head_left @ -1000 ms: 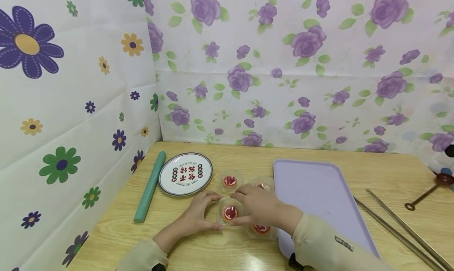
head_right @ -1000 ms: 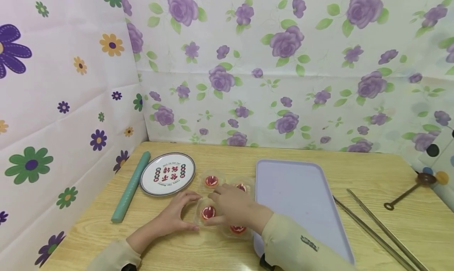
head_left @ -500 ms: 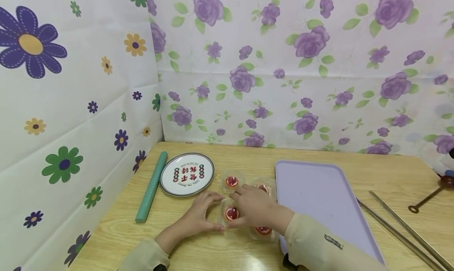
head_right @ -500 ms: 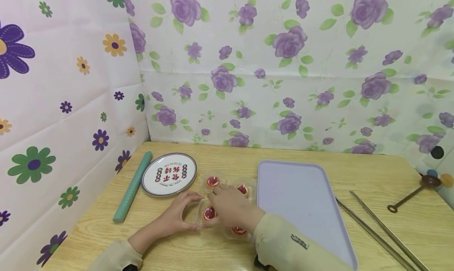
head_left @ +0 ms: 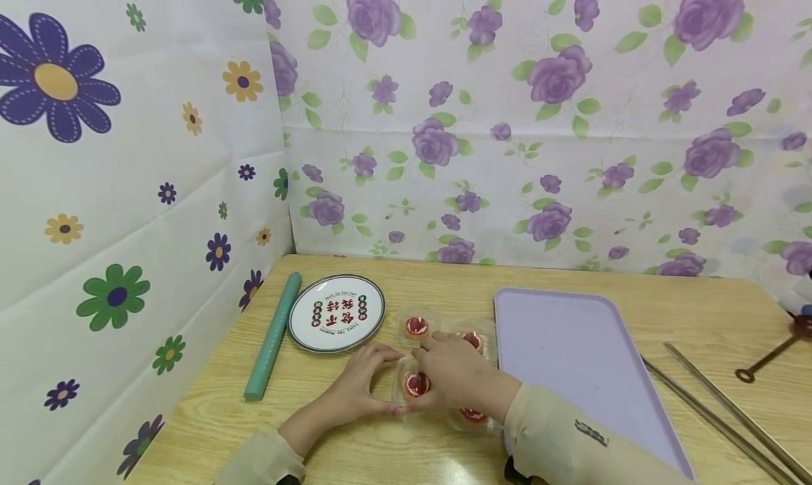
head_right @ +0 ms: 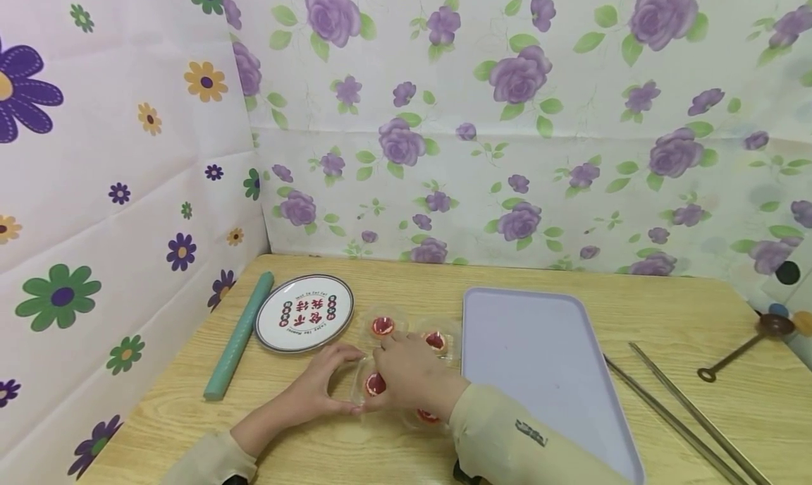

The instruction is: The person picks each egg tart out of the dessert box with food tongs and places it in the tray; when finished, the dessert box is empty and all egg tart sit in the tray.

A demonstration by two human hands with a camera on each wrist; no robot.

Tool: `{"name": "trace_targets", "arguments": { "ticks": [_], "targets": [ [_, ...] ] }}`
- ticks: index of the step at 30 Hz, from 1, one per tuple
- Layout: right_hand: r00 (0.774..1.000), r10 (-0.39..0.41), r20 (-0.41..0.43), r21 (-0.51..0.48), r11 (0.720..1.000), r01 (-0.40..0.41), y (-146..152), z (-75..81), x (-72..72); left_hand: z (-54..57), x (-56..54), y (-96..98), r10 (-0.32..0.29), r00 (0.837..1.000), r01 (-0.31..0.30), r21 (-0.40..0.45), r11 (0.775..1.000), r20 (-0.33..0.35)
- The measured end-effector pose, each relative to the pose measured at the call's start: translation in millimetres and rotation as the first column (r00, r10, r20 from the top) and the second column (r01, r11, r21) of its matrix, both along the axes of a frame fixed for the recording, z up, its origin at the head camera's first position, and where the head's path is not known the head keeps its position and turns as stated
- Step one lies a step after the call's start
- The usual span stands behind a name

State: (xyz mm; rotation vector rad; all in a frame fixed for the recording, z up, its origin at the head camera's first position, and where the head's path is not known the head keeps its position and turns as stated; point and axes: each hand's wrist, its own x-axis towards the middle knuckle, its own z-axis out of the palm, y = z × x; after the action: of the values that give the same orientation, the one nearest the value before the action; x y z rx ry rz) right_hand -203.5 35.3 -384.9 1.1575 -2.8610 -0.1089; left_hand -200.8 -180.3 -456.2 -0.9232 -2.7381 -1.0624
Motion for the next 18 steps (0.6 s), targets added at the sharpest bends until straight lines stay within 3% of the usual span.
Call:
{"name": "trace_targets", "arguments": {
  "ticks": [6,18],
  "targets": [
    [1.000,0.009,0.003,-0.024,1.000,-0.009,1.6,1.4,1.4,-1.5,-0.7,0.5,-0.003,1.000,0.002,-0.003,1.000,-0.026],
    [1.000,0.028,0.002,-0.073,0.997,-0.028,5.7,4.0,2.2,-1.3,-0.5,2.3,0.003,1.000,-0.003,-0.008,1.000,-0.015]
  ]
}}
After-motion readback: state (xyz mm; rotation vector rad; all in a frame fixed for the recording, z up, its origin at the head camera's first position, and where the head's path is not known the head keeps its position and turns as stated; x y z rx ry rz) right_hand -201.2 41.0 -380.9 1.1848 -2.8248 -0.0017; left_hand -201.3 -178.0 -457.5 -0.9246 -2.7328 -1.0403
